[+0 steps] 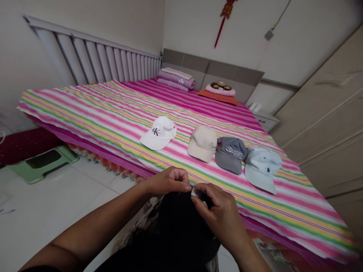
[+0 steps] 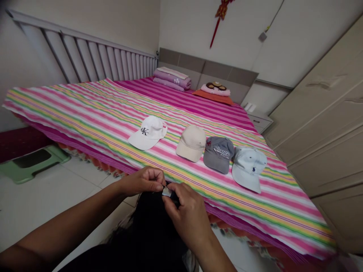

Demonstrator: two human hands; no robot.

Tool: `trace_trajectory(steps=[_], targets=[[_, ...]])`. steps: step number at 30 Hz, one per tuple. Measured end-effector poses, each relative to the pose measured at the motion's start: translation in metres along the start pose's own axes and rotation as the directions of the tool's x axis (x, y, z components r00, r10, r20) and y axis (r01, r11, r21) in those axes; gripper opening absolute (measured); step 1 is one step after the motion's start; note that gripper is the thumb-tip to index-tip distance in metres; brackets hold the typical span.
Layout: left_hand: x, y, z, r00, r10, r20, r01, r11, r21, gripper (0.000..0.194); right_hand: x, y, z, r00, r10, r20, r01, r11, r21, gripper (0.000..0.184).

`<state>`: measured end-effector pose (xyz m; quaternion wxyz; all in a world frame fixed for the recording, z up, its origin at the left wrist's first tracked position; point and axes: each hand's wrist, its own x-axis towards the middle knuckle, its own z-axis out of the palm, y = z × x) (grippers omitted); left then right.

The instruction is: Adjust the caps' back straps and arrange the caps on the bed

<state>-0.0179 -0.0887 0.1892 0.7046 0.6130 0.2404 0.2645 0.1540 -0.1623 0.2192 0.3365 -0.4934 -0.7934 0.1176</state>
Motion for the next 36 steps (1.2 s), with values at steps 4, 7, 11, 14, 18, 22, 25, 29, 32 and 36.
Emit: trace_trajectory(steps=[4,7,11,14,18,22,25,29,32,36], targets=[[0.000,-0.001,-0.001,1.000,0.015,0.010,-0.015,1.000,-0.014,0.029,0.001,0.000,-0.001,1.000,0.019,0.014,-0.019,1.000,0.002,0.008],[0.000,-0.001,-0.001,0.999,0.033,0.009,-0.033,0.999,-0.022,0.029,0.001,0.001,-0.002,0.999,0.023,0.026,-0.023,1.000,0.009,0.007],[0.000,-0.002,-0.001,0.999,0.044,-0.003,-0.044,0.998,-0.042,0.029,0.000,0.000,-0.003,0.999,0.035,0.021,-0.036,0.999,0.038,0.008],[0.001,-0.003,-0.001,0.999,0.045,-0.010,-0.046,0.994,-0.102,0.030,0.000,-0.001,-0.003,0.999,0.034,0.028,-0.036,0.998,0.057,0.009],[0.002,-0.001,-0.001,1.000,-0.019,-0.021,0.015,0.983,-0.182,0.029,0.002,-0.001,-0.002,0.999,0.035,0.034,-0.038,0.997,0.065,0.008],[0.004,0.004,0.000,0.995,-0.089,0.047,0.094,0.989,-0.111,0.030,0.003,0.001,0.000,0.998,0.050,0.026,-0.053,0.993,0.107,0.013],[0.004,0.006,0.001,0.989,-0.135,0.059,0.138,0.989,-0.058,0.028,0.004,0.007,0.001,0.983,0.165,0.082,-0.181,0.949,0.258,0.017],[0.004,0.006,0.000,0.973,-0.231,0.012,0.229,0.950,-0.211,0.025,0.006,0.020,-0.002,0.885,0.308,0.349,-0.461,0.685,0.564,0.029],[0.005,0.005,-0.002,0.969,-0.247,0.006,0.236,0.920,-0.314,0.025,0.006,0.027,-0.003,0.824,0.252,0.507,-0.552,0.559,0.619,0.033],[0.010,0.003,-0.002,0.971,-0.237,0.035,0.233,0.900,-0.368,0.025,0.007,0.031,0.000,0.809,0.283,0.515,-0.587,0.414,0.696,0.029]])
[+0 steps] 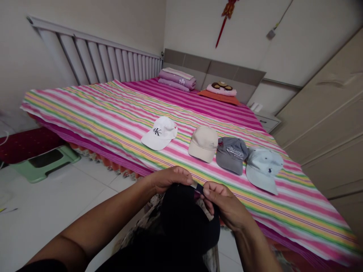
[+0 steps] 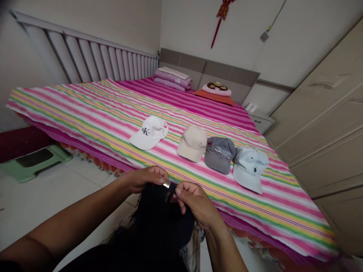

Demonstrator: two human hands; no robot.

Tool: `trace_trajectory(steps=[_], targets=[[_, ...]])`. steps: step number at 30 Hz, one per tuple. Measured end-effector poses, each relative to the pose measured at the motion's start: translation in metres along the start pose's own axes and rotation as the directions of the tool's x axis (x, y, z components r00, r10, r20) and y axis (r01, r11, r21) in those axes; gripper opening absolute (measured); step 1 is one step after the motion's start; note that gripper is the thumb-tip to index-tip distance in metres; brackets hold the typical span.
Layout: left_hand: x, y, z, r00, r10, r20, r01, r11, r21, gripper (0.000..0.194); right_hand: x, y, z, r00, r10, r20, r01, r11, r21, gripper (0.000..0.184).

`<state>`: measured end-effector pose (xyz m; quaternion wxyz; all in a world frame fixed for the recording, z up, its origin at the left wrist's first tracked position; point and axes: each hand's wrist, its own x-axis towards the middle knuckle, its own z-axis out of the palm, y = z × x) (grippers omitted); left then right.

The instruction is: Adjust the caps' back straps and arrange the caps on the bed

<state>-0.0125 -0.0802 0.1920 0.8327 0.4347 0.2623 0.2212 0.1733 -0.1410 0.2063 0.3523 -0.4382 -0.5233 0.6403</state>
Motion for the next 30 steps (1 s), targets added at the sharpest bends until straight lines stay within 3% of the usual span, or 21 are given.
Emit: trace_trajectory(steps=[6,11,16,19,22,25,30], targets=[[0.004,-0.002,0.001,0.998,-0.001,0.061,-0.002,0.999,0.040,0.023,0.003,-0.004,0.003,0.998,0.033,-0.053,-0.033,0.999,0.008,0.024],[0.006,-0.002,0.004,0.997,-0.028,0.075,0.024,0.998,0.050,0.020,0.002,-0.008,0.006,0.989,-0.020,-0.149,0.023,1.000,0.019,0.020],[0.007,-0.001,0.004,0.997,-0.023,0.071,0.018,0.997,0.071,0.019,0.001,-0.005,0.005,0.976,-0.069,-0.206,0.049,0.994,-0.103,0.019],[0.006,0.000,0.005,0.999,0.001,0.047,-0.005,0.997,0.075,0.019,-0.002,-0.003,0.005,0.952,-0.174,-0.251,0.115,0.966,-0.233,0.017],[0.004,-0.001,0.007,0.999,0.001,0.039,-0.004,0.997,0.080,0.018,-0.006,-0.005,0.008,0.911,-0.337,-0.237,0.186,0.850,-0.493,0.024],[0.003,-0.001,0.008,0.997,-0.022,0.073,0.016,0.996,0.092,0.019,-0.009,-0.010,0.014,0.865,-0.488,-0.118,0.263,0.641,-0.722,0.022],[0.004,-0.002,0.005,0.992,0.012,0.123,-0.026,0.993,0.114,0.027,-0.011,-0.014,0.020,0.821,-0.570,0.040,0.337,0.426,-0.840,0.017]])
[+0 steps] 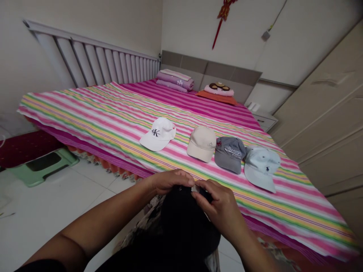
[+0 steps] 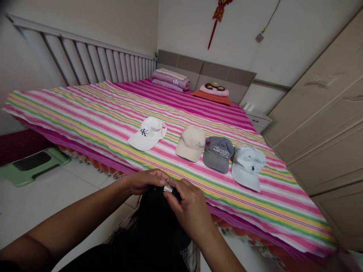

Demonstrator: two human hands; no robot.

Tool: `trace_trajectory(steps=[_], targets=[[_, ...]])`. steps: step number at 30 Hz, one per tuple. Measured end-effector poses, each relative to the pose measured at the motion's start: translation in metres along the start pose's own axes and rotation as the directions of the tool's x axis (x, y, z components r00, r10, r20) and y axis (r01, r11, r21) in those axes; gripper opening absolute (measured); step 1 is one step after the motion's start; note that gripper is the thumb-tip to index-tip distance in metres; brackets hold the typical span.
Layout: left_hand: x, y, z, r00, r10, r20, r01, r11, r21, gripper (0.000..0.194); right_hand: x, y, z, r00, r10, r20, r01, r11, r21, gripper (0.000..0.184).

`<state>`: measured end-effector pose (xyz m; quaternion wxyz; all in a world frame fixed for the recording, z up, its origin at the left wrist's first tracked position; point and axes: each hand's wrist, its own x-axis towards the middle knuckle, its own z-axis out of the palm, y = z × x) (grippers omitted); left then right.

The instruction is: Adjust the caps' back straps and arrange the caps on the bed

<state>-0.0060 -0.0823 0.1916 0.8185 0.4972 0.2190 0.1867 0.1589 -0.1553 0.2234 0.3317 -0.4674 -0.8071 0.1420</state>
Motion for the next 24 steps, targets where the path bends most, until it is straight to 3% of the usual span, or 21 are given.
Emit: trace_trajectory(steps=[5,11,15,24], targets=[[-0.0030,0.0015,-0.0021,0.987,0.139,-0.077,-0.136,0.990,0.042,0.026,-0.0008,0.0009,-0.0013,1.000,-0.024,-0.004,0.023,0.997,-0.072,0.015],[-0.0059,0.0042,-0.0029,0.982,0.178,-0.066,-0.156,0.955,0.252,0.023,0.0001,-0.0009,-0.0032,1.000,-0.022,-0.002,0.022,0.997,-0.079,0.008],[-0.0056,0.0018,-0.0034,0.984,0.173,-0.033,-0.165,0.971,0.171,0.020,-0.0006,-0.0007,-0.0024,0.999,-0.050,-0.002,0.049,0.996,-0.071,0.009],[-0.0010,0.0004,0.0004,0.985,0.153,-0.073,-0.153,0.988,0.000,0.024,-0.0023,-0.0001,0.0000,0.999,-0.043,-0.020,0.042,0.998,-0.048,0.010]])
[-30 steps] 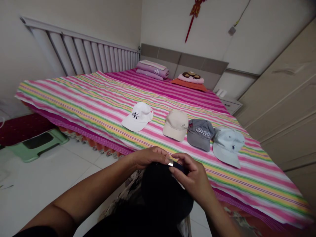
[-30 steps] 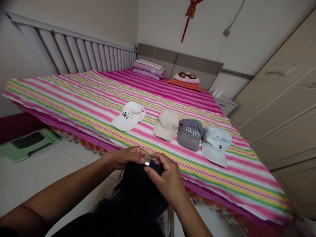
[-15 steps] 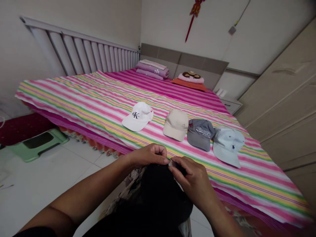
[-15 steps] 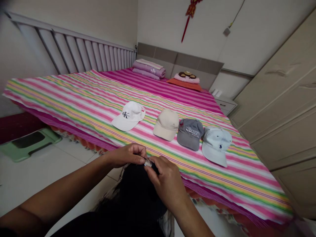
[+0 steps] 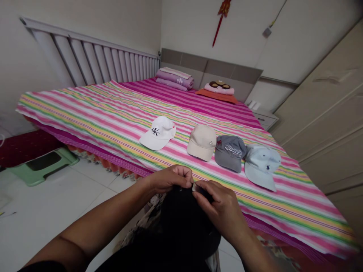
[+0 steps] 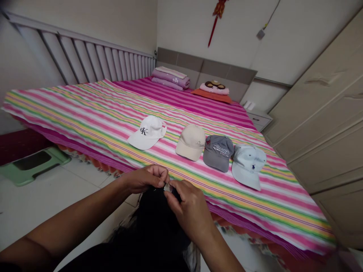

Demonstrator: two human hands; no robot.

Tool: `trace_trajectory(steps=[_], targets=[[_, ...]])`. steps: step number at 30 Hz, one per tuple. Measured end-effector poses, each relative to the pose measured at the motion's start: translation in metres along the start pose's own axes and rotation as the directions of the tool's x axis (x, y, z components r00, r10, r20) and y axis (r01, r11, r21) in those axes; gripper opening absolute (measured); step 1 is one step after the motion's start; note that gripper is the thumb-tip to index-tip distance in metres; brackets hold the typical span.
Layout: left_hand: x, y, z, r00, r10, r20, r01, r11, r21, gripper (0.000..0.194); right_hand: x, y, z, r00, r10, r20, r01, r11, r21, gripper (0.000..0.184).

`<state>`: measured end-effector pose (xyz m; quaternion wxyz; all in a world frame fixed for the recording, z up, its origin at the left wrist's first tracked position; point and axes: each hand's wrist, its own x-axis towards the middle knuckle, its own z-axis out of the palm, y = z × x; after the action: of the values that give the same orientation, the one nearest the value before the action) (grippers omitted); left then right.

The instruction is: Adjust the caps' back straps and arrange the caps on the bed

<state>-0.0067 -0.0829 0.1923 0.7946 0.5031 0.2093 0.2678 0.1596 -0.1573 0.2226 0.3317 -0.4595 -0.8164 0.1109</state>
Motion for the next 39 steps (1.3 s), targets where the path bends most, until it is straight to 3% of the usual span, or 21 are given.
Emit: trace_trajectory(steps=[4,7,9,11,15,20,23,26,29,35,39], targets=[[0.001,0.002,0.000,0.994,-0.083,0.067,0.084,0.996,-0.018,0.026,0.002,0.000,0.000,0.999,0.035,0.015,-0.036,0.998,0.056,0.014],[0.001,0.003,0.000,0.965,-0.214,0.149,0.204,0.976,0.077,0.028,0.004,0.005,-0.002,0.976,0.170,0.134,-0.199,0.946,0.255,0.016],[0.000,0.004,0.000,0.964,-0.231,0.129,0.227,0.973,0.049,0.028,0.004,0.014,-0.005,0.919,0.261,0.296,-0.376,0.806,0.456,0.026],[0.000,0.004,-0.001,0.974,-0.208,0.092,0.212,0.977,-0.031,0.027,0.001,0.026,-0.008,0.849,0.272,0.453,-0.510,0.645,0.569,0.035],[0.001,0.004,-0.006,0.979,-0.180,0.096,0.193,0.970,-0.146,0.023,-0.010,0.050,-0.005,0.777,0.266,0.570,-0.621,0.471,0.626,0.039],[0.004,0.003,-0.008,0.977,-0.185,0.104,0.204,0.956,-0.210,0.022,-0.017,0.056,0.004,0.800,0.364,0.477,-0.559,0.162,0.814,0.033],[0.007,0.004,-0.006,0.978,-0.178,0.106,0.198,0.952,-0.232,0.024,-0.014,0.051,0.003,0.822,0.362,0.439,-0.492,0.064,0.868,0.031],[0.009,0.005,-0.004,0.971,-0.203,0.125,0.229,0.940,-0.252,0.026,-0.011,0.048,0.000,0.825,0.341,0.451,-0.500,0.068,0.864,0.033],[0.010,0.003,-0.002,0.970,-0.222,0.097,0.239,0.939,-0.246,0.026,-0.010,0.046,-0.001,0.806,0.339,0.486,-0.554,0.141,0.820,0.035],[0.012,0.000,0.003,0.967,-0.228,0.114,0.248,0.945,-0.215,0.026,-0.006,0.036,-0.002,0.792,0.356,0.495,-0.603,0.337,0.723,0.029],[0.013,-0.001,0.003,0.964,-0.235,0.123,0.257,0.943,-0.210,0.022,-0.001,0.025,-0.006,0.850,0.373,0.372,-0.525,0.541,0.657,0.034]])
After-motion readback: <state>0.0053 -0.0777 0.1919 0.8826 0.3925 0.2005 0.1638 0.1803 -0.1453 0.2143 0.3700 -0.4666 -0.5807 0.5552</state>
